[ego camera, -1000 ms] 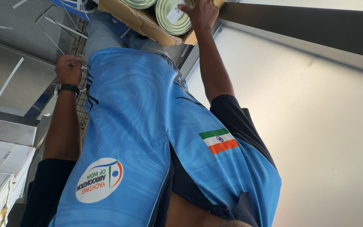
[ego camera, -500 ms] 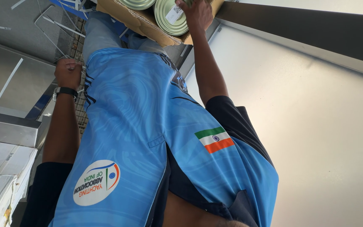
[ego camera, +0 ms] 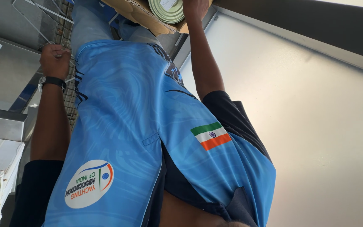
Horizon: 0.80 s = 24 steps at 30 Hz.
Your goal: Labeling cans of black olives with QR code stickers.
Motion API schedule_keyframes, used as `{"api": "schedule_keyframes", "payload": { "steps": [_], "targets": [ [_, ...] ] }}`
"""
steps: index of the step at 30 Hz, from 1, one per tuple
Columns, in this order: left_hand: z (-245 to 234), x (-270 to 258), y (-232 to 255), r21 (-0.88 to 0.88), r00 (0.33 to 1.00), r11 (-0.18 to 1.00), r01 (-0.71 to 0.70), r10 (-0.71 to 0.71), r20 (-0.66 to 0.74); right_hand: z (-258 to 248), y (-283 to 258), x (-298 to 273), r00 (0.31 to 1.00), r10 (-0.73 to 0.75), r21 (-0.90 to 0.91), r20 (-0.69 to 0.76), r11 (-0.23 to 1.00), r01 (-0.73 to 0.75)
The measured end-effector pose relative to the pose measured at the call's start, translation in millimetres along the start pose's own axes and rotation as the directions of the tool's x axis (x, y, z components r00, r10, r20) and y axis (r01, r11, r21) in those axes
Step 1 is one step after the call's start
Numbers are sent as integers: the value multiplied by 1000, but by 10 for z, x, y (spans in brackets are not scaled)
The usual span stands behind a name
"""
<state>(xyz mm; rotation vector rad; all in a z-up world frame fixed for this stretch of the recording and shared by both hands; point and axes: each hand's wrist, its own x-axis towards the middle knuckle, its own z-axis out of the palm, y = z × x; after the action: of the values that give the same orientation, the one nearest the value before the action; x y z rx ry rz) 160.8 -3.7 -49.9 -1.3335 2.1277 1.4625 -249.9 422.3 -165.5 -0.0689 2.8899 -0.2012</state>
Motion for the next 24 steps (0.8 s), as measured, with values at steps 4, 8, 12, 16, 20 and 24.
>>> {"api": "schedule_keyframes", "payload": {
  "steps": [4, 8, 12, 16, 20, 24],
  "targets": [
    [32, -82, -147, 41, 997, 999, 8, -11, 73, -701, -351, -336, 941, -209, 14, -268, 975, 221],
    [171, -29, -559, 30, 997, 998, -51, 49, 54, -1044, -522, -577, 978, -71, 6, -197, 997, 74],
    [149, -8, -447, 23, 998, 1000, 21, -22, 66, -913, -502, -733, 967, -47, 58, -251, 996, 64],
    [102, 55, -157, 83, 997, 996, 12, -19, 81, -767, -621, -839, 899, -109, 64, -425, 987, 150],
    [29, 113, 80, 167, 995, 985, -42, 26, 98, -242, -429, -593, 863, -146, 4, -484, 986, 169],
    [-120, 117, 154, 129, 982, 983, -133, 113, 151, 112, -370, -567, 902, -188, -112, -389, 981, 156]
  ]
}}
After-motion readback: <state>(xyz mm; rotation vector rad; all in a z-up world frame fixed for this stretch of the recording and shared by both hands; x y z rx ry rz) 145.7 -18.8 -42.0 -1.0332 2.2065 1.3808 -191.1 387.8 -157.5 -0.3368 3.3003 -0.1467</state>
